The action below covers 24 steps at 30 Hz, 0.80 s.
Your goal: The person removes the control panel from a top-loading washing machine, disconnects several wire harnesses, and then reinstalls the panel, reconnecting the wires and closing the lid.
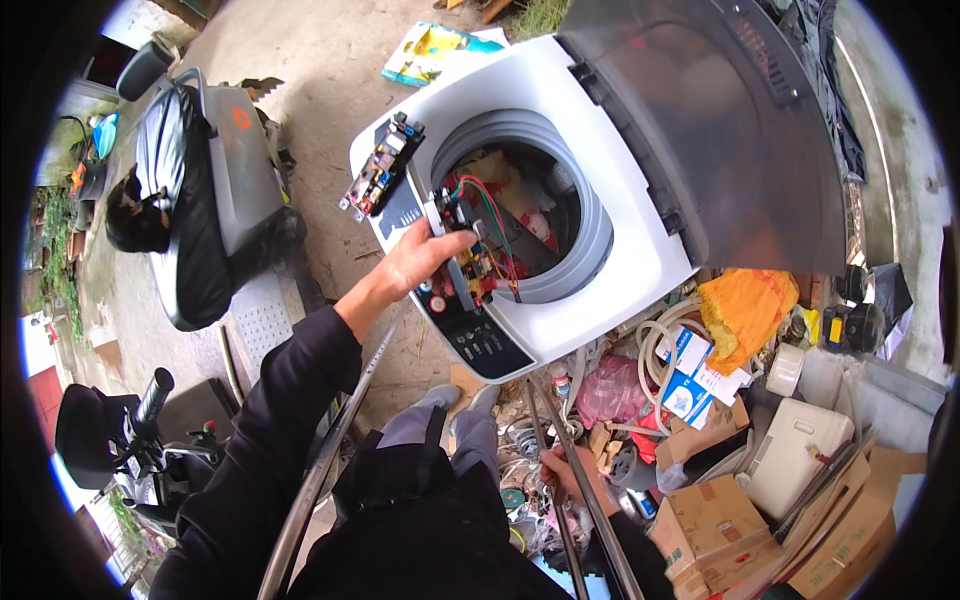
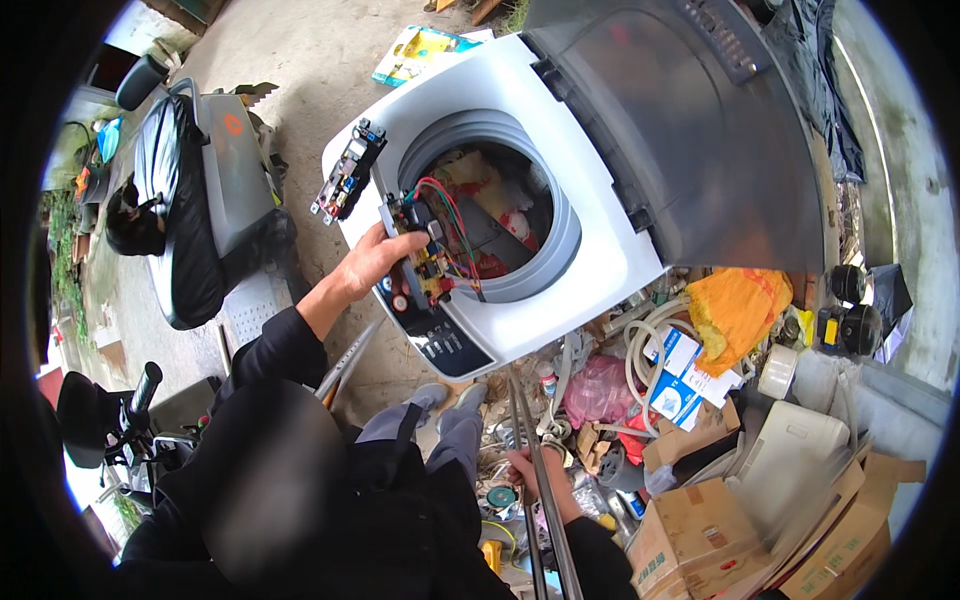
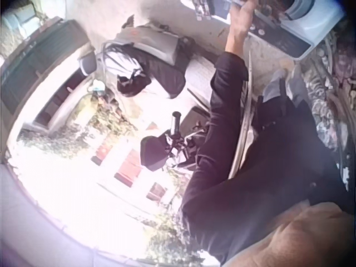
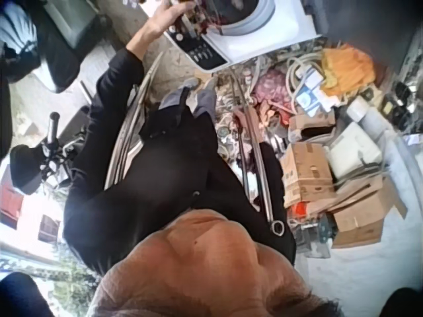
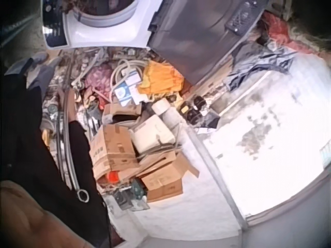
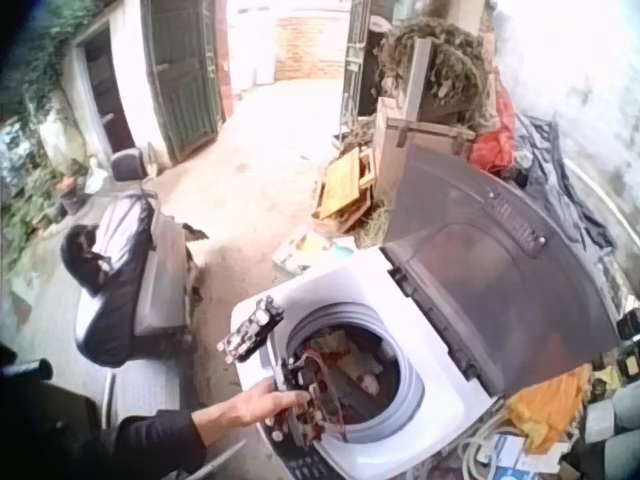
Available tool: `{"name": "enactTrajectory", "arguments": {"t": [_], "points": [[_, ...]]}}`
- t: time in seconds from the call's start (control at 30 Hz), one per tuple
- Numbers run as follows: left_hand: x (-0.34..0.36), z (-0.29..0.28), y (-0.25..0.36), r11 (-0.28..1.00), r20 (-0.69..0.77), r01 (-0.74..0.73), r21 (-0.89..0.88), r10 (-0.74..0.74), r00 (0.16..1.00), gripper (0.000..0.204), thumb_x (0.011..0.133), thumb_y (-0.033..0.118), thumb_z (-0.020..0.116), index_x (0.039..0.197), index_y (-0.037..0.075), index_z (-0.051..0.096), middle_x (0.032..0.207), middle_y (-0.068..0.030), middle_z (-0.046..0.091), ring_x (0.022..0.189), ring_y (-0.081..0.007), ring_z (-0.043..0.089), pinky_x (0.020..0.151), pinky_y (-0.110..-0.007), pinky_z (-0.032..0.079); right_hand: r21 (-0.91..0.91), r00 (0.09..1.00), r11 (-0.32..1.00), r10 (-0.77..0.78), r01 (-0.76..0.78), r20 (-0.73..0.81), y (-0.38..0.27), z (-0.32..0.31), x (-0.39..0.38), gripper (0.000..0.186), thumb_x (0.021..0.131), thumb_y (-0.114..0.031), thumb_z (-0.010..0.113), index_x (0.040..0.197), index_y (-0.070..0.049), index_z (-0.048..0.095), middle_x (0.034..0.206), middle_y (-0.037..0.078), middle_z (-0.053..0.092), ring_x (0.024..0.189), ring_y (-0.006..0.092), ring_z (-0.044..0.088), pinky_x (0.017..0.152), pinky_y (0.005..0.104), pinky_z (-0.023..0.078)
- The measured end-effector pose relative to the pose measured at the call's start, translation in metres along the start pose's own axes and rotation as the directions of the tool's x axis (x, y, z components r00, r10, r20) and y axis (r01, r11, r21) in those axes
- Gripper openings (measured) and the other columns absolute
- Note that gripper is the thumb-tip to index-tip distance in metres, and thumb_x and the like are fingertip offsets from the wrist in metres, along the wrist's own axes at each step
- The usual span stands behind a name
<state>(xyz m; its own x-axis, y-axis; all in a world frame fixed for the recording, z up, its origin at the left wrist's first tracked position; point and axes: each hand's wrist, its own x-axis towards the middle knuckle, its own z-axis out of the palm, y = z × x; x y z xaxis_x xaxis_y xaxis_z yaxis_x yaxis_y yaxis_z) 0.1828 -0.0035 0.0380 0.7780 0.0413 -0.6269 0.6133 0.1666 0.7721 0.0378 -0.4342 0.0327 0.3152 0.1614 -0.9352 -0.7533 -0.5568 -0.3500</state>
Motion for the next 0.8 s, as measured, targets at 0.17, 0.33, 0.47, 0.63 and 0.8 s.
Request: {"name": "enactTrajectory", "arguments": {"t": [0.17,0.33,0.47,0.63,0.8], "points": [[0.001,-0.008,-0.002,0.996,0.071,0.004,-0.094,0.003,0.997,0.038,0.094,0.029,0.07,0.114,-0.002,0.061,0.084,-0.0119,0.072,0.054,-0.019,0.067,0.042,-0.03,0.053,-0.338,0.652,0.878,-0.478,0.338,-0.588,0.007,0.045,0.016,0.022,0.091,-0.015,0.069,0.08,0.002,0.06,0.063,0.015,0.057,0.058,0.0237,0.06,0.057,0.0403,0.046],[-0.003,-0.005,0.004,0.995,0.081,0.007,-0.103,0.002,0.997,0.038,0.095,0.026,0.068,0.118,-0.004,0.061,0.095,-0.0154,0.074,0.065,-0.0197,0.071,0.047,-0.029,0.057,-0.357,0.671,0.879,-0.474,0.317,-0.57,-0.019,0.041,0.014,0.021,0.091,-0.012,0.07,0.081,0.002,0.057,0.064,0.017,0.058,0.059,0.0298,0.063,0.057,0.0413,0.046],[-0.001,-0.016,-0.003,0.982,0.164,0.088,-0.165,-0.06,0.985,0.043,0.095,0.029,0.071,0.123,-0.001,0.058,0.101,-0.015,0.073,0.071,-0.0225,0.072,0.055,-0.031,0.061,-0.402,0.66,0.86,-0.503,0.316,-0.558,-0.027,0.041,0.016,0.023,0.091,-0.011,0.069,0.079,0.002,0.054,0.064,0.018,0.058,0.06,0.0341,0.064,0.057,0.0423,0.046],[0.007,-0.023,-0.012,0.959,0.242,0.062,-0.278,0.007,0.97,0.04,0.096,0.028,0.07,0.122,-0.001,0.059,0.098,-0.0146,0.074,0.068,-0.0226,0.072,0.059,-0.031,0.062,-0.359,0.676,0.872,-0.487,0.334,-0.554,-0.019,0.046,0.02,0.024,0.091,-0.012,0.068,0.079,0.002,0.054,0.064,0.019,0.058,0.06,0.0338,0.064,0.058,0.0423,0.046],[0.011,-0.02,-0.009,0.982,0.206,0.078,-0.169,-0.043,0.978,0.044,0.098,0.028,0.07,0.116,-0.011,0.061,0.096,-0.021,0.073,0.069,-0.0279,0.075,0.064,-0.034,0.064,-0.364,0.646,0.853,-0.521,0.374,-0.558,-0.005,0.061,0.024,0.022,0.091,-0.012,0.066,0.08,0.003,0.054,0.065,0.02,0.058,0.06,0.0322,0.063,0.059,0.0418,0.047]]}}
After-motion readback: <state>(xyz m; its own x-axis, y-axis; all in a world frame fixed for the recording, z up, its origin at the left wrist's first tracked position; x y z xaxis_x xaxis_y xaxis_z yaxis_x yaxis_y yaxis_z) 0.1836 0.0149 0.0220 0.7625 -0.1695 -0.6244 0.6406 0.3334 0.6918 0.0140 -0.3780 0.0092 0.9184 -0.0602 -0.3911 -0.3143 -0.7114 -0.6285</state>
